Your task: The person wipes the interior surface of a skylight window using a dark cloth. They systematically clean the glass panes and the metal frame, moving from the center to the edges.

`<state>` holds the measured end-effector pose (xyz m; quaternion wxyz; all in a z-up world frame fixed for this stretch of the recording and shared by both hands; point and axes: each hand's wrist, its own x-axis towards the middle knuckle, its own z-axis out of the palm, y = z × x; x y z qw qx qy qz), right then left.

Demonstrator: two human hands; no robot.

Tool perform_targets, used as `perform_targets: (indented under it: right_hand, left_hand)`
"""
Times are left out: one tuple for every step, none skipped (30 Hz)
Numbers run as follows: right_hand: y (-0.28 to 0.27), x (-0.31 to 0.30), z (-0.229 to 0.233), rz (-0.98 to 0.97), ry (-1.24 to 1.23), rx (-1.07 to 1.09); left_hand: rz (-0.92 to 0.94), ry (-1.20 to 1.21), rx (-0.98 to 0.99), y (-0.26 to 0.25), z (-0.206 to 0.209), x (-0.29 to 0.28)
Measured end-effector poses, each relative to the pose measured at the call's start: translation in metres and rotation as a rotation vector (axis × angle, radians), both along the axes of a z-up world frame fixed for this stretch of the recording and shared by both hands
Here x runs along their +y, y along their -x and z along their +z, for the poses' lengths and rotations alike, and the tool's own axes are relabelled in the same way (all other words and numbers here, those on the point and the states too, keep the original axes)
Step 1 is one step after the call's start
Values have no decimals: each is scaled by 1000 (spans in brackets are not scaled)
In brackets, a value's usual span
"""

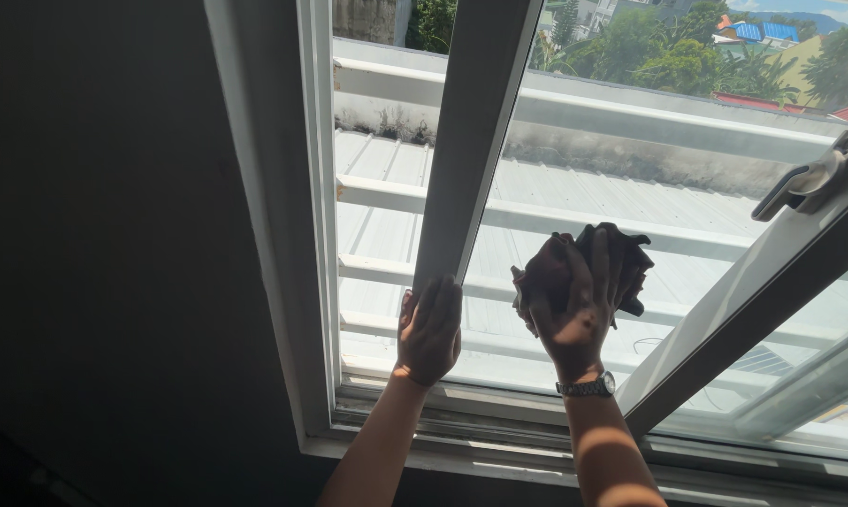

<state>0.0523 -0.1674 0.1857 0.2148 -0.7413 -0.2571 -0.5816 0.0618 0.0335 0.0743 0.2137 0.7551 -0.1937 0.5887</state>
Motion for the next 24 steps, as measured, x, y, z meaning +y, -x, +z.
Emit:
perform_targets:
  right_hand:
    - [2, 1, -3, -25, 45, -31]
    - [3, 2, -6, -50, 90, -62]
    - [4, 2, -5, -72, 131, -96]
    - [4, -1, -2, -79, 111, -81]
    - [2, -6, 5, -82, 93, -65]
    - [-2, -8, 13, -86, 75, -48]
    - [-5, -10, 20, 35, -131, 141]
    - [-8, -12, 28, 157, -336, 332]
    - [-10, -12, 34, 275, -535, 523]
    - [-10, -9, 36, 186, -348, 324]
    - [-8, -5, 38, 95, -158, 125]
    - [-5, 0, 38, 3, 35, -72]
    - [1, 5, 36, -40, 75, -98]
    - [8, 9, 33, -82, 114, -124]
    - [12, 10, 35, -123, 155, -151]
    - [13, 8, 41, -111, 128, -142]
    - [13, 3, 48, -99, 98, -130]
    - [11, -2, 58, -86, 69, -118]
    - [6, -10, 69, -44, -88, 40]
    - [-1, -16, 80, 2, -242, 202]
    - [-8, -19, 87, -26, -164, 87]
    - [-14, -21, 92, -52, -84, -26]
    - [-17, -21, 92, -76, 1, -135]
    - [-18, -21, 90, -73, 13, -124]
  left_hand:
    - [0, 6, -11, 2, 3, -1]
    - [0, 12, -22, 5, 7, -1]
    - [3, 14, -36, 6, 13, 0]
    - [4, 5, -46, 5, 19, 1]
    - [9, -3, -54, 4, 25, 2]
    - [14, -11, -62, 3, 30, 3]
    - [16, -12, -46, 3, 34, 5]
    - [18, -12, -30, 3, 37, 6]
    - [16, -12, -18, 1, 39, 6]
    - [36, -32, -8, 1, 40, 6]
    - [55, -52, -2, 0, 39, 6]
    - [75, -71, 5, 1, 38, 7]
    - [85, -81, 6, 0, 37, 7]
    - [95, -90, 8, -1, 36, 7]
    - [108, -97, 8, -2, 35, 7]
    - [102, -95, 5, -3, 33, 7]
    - [98, -95, 5, -4, 32, 7]
    - [93, -95, 4, -5, 32, 7]
    - [95, -96, 0, -4, 30, 7]
    - [96, -96, -4, -5, 30, 7]
    - [97, -93, -9, -6, 30, 5]
    - [95, -92, -5, -7, 30, 5]
    - [94, -88, 1, -7, 29, 5]
    - [92, -85, 8, -8, 28, 5]
